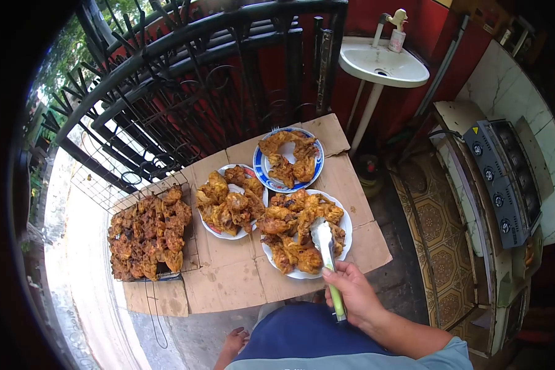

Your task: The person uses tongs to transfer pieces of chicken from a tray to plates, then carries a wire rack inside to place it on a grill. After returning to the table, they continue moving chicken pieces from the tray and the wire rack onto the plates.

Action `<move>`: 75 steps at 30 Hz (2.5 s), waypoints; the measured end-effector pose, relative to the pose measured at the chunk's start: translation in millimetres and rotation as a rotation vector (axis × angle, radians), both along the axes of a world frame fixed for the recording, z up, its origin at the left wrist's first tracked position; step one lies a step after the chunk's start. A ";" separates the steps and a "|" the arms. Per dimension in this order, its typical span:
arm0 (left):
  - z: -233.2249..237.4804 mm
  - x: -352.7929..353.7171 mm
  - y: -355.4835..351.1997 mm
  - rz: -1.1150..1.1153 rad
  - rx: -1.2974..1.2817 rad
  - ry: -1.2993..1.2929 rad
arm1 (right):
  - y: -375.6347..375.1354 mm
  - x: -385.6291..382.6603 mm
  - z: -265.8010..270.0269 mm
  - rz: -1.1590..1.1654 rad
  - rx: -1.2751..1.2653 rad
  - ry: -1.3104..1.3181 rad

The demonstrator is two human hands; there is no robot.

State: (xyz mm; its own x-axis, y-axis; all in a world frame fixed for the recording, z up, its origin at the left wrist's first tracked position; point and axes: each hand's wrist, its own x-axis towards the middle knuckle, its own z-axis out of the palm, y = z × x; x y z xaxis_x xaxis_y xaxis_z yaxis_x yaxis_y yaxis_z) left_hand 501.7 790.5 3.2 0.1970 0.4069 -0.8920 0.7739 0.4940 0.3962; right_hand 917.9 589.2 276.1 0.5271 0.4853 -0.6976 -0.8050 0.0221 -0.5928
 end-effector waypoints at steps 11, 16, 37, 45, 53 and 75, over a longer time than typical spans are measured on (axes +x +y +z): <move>-7.3 -0.9 8.4 0.068 -0.038 -0.014 | -46.7 74.3 63.3 0.498 -0.296 -0.450; -5.5 -5.0 13.1 0.038 0.020 0.013 | -23.4 150.4 55.8 0.717 -0.420 -0.384; -7.6 -39.0 -45.5 0.204 0.075 0.054 | 12.7 183.9 46.7 1.053 -0.348 -0.449; -11.5 -34.4 -49.7 0.228 0.118 -0.011 | 33.1 190.4 47.5 1.263 -0.413 -0.756; -5.8 -42.3 -62.0 0.218 0.106 0.057 | -36.3 165.0 25.7 0.677 -0.099 -0.261; 33.3 11.9 -23.9 -0.009 0.194 0.058 | -62.7 47.2 -61.3 0.157 -0.176 -0.644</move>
